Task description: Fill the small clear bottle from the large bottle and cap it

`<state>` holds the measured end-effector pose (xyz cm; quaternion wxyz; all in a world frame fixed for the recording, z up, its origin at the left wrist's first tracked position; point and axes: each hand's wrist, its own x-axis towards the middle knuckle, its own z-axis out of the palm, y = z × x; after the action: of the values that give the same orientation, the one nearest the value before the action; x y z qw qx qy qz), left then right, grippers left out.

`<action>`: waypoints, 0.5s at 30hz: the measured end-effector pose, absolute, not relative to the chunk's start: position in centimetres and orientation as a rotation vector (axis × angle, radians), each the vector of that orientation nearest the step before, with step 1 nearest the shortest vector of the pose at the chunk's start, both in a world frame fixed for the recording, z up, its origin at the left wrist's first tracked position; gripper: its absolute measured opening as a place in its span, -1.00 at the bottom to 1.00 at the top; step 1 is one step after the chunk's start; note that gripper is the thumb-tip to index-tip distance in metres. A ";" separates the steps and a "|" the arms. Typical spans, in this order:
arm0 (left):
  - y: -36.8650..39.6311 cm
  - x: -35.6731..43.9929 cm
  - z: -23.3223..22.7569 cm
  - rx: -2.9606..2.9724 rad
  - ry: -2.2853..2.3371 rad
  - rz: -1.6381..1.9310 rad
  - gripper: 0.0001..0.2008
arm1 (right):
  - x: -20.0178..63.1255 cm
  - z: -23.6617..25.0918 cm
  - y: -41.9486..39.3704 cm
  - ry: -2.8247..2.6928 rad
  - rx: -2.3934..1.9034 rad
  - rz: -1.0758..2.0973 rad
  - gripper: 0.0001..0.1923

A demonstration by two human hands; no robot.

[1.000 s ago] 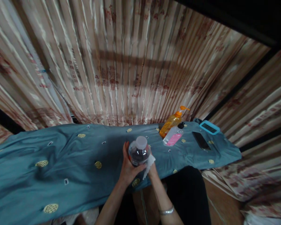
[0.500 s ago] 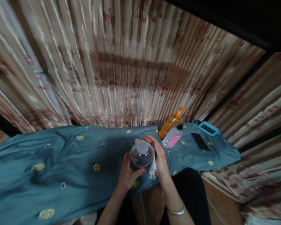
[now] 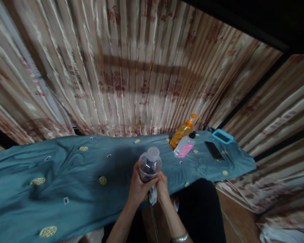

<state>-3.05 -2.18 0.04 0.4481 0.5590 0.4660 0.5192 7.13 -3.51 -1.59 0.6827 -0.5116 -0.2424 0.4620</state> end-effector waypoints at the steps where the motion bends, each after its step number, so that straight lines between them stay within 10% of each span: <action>1: -2.2 -3.2 0.1 1.385 1.147 1.268 -0.23 | 7.3 -0.6 -3.2 -0.535 -1.136 1.042 -0.44; 9: -1.6 -4.3 -0.3 1.441 1.117 1.243 -0.26 | 9.3 9.8 -1.6 -0.814 -1.015 1.096 -0.37; 15: -1.4 -4.7 0.1 1.510 1.152 1.221 -0.23 | 10.0 8.7 0.5 -0.799 -1.134 1.098 -0.36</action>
<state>-4.74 -1.44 0.11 0.4278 0.6044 0.4612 0.4889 10.05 0.48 8.71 0.6337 -0.4961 -0.3493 0.4800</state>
